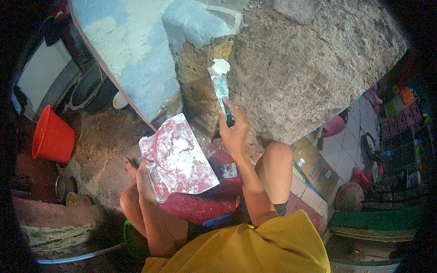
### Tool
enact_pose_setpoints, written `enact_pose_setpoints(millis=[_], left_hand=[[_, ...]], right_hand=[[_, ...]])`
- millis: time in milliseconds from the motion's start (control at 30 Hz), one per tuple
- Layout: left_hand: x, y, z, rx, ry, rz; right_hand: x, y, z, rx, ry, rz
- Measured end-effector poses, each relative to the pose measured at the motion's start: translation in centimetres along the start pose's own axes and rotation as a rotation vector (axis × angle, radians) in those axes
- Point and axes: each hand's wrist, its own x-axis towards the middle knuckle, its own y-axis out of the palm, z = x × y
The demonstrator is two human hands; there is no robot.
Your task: The person applies a plaster-like material to a wall using a putty knife and a hawk.
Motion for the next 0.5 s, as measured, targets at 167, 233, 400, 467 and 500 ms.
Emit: enact_pose_setpoints(millis=[167,233,400,467,500], left_hand=[[-0.1,0.3,0.0,0.007,-0.002,0.002],[-0.1,0.4,0.1,0.009,0.012,-0.002],[-0.3,0.5,0.0,0.022,0.006,-0.006],[-0.3,0.6,0.0,0.024,0.013,0.01],[-0.2,0.3,0.1,0.026,0.019,0.018]], right_hand=[[-0.8,0.2,-0.4,-0.024,-0.184,-0.02],[-1.0,0.2,-0.1,-0.02,-0.168,-0.02],[0.2,-0.6,0.6,-0.051,-0.011,0.005],[0.5,-0.4,0.3,-0.037,-0.067,-0.019],[0.5,-0.2,0.0,-0.029,-0.094,-0.03]])
